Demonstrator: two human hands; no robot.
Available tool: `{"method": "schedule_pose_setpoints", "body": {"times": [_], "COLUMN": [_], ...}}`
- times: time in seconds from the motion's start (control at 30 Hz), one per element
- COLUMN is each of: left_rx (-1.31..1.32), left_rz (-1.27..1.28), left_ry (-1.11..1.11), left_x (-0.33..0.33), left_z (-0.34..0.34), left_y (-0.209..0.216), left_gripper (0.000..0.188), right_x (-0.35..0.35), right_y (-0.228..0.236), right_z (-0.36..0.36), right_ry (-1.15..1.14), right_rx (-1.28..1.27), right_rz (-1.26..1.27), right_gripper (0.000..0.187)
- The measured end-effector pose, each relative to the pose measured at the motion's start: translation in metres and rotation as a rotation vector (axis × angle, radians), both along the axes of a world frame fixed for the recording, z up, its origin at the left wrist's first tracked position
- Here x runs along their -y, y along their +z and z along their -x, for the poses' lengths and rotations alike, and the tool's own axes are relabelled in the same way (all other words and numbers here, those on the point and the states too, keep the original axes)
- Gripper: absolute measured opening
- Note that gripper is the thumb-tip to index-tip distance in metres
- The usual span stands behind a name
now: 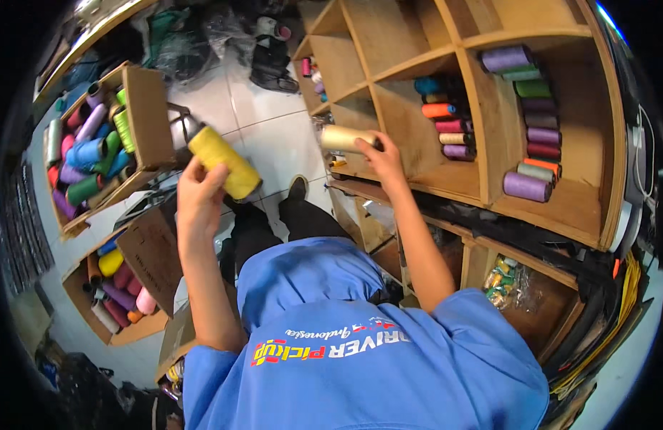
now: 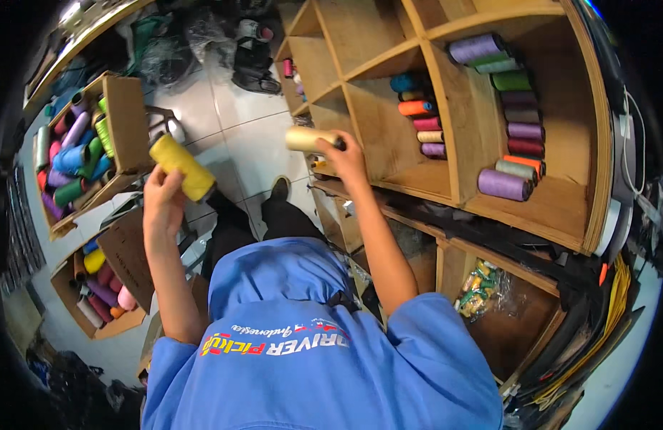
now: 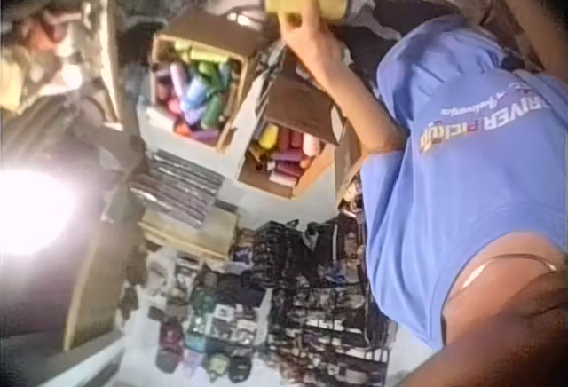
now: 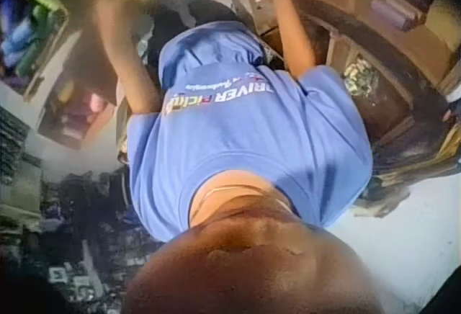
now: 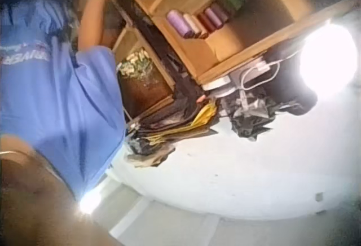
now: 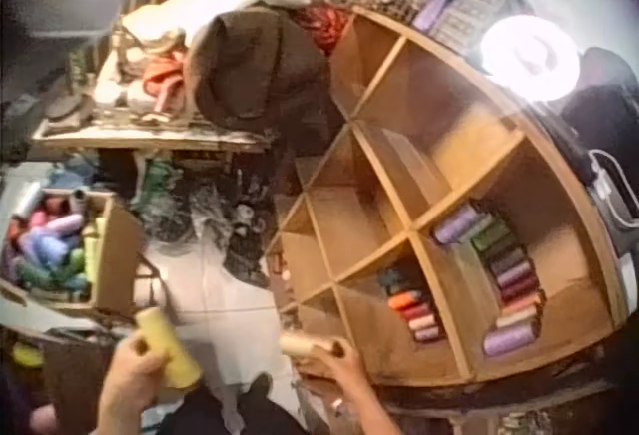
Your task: The person picks up thread spools from boxes on the floor and places them into the compartments of a wooden shelving unit by hand.
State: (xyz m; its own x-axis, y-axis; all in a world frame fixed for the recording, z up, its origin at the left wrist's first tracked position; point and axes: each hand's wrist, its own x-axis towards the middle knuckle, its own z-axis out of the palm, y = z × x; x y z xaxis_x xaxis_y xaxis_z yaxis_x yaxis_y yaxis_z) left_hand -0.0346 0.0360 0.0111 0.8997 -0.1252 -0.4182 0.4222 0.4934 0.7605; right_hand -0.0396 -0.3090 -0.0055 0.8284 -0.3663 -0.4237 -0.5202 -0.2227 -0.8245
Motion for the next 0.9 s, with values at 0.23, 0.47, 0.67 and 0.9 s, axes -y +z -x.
{"method": "schedule_pose_setpoints", "body": {"times": [0.23, 0.47, 0.67, 0.9], "left_rx": [-0.062, -0.119, -0.179, -0.166], "left_rz": [0.033, -0.04, -0.096, -0.109], "left_ry": [-0.373, -0.444, -0.421, -0.382], "left_x": [0.128, 0.157, 0.155, 0.147], "left_z": [-0.013, -0.001, 0.007, -0.004], "left_y": [-0.001, -0.019, -0.036, -0.041], "left_gripper": [0.042, 0.047, 0.045, 0.043], "right_x": [0.209, 0.265, 0.289, 0.286], "right_y": [-0.043, -0.051, -0.059, -0.057], "right_z": [0.015, -0.038, -0.059, -0.06], "right_ry": [-0.435, -0.461, -0.438, -0.34], "right_rx": [-0.004, -0.081, -0.14, -0.185], "right_rz": [0.805, 0.863, 0.931, 0.84], "right_gripper": [0.047, 0.052, 0.052, 0.054]}}
